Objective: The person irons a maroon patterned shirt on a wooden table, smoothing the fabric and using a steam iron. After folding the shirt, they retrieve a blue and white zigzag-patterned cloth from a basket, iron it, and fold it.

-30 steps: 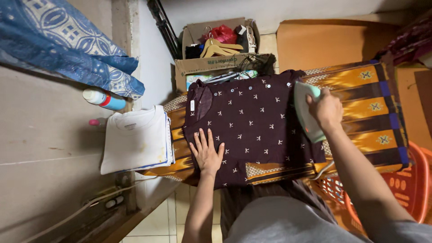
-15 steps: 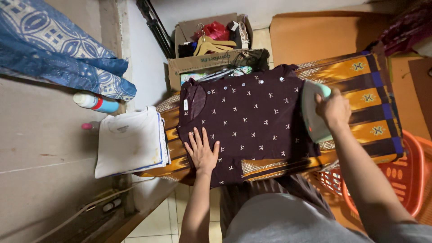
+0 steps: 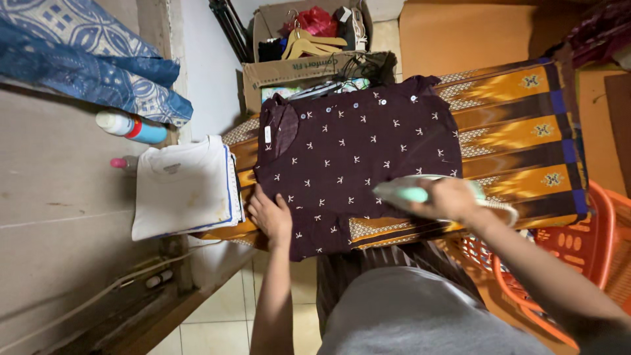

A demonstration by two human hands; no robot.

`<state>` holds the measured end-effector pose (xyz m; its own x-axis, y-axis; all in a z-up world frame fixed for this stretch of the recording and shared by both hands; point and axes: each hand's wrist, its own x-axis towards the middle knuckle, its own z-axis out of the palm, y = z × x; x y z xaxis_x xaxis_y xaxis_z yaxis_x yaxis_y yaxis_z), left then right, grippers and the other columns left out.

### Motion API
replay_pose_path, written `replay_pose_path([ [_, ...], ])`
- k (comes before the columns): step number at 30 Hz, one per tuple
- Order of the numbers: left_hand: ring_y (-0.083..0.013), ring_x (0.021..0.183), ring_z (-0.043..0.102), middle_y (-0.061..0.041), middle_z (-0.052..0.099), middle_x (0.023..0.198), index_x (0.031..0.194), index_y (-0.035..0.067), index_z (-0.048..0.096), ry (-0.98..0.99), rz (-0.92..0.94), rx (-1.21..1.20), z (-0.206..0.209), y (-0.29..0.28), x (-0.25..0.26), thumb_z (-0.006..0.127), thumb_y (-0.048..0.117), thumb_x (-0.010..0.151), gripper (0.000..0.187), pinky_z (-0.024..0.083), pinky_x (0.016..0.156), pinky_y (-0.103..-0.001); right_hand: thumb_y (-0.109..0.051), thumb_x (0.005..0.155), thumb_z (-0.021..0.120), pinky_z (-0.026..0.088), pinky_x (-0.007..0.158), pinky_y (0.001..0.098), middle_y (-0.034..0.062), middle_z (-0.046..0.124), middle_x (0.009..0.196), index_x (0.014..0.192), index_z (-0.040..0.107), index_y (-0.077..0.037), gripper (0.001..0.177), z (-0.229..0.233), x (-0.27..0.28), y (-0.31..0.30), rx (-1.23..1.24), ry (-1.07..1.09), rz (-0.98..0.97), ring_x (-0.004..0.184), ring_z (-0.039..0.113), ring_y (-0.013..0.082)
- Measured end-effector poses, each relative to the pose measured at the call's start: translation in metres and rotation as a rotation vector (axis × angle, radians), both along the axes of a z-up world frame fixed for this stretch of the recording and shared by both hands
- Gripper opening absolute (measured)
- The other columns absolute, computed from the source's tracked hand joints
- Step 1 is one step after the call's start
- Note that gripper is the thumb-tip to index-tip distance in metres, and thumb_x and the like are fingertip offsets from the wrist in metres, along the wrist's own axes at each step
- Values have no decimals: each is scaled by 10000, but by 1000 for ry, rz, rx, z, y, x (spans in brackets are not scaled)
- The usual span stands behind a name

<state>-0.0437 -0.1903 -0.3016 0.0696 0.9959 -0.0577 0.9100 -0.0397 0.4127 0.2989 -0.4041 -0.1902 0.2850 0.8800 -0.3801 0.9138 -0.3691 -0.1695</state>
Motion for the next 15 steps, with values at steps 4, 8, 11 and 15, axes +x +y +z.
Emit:
replay_pose_path([
  [4,-415,1142,582,-206,615,1211,1218,23,626,-22,27,-25,-19,31,-10,753,235,877,421,480,941,-524,-523,814,706,565,513,450,111,755,801,1087,763,-196,429,-10,-61,36,354,201,247,527,695,303],
  [8,-426,1037,633,-220,653,1104,1085,-5,657,-159,9,33,-45,47,-21,724,153,915,241,495,913,-504,-551,876,682,569,556,455,127,709,632,1117,743,-214,419,-25,-71,41,172,139,209,550,698,303],
  [11,-431,1030,629,-228,650,1091,1071,-1,656,-193,39,49,-53,54,-26,715,152,933,214,487,908,-505,-596,823,665,567,503,477,136,690,613,1175,709,-221,517,-20,-23,3,103,31,211,503,691,321],
  [15,-445,1020,633,-245,669,1079,1068,1,656,-212,16,107,-56,55,-29,704,146,940,199,493,903,-509,-640,820,632,564,544,497,143,695,598,1131,709,-222,527,-7,28,-41,2,-70,173,534,697,337],
])
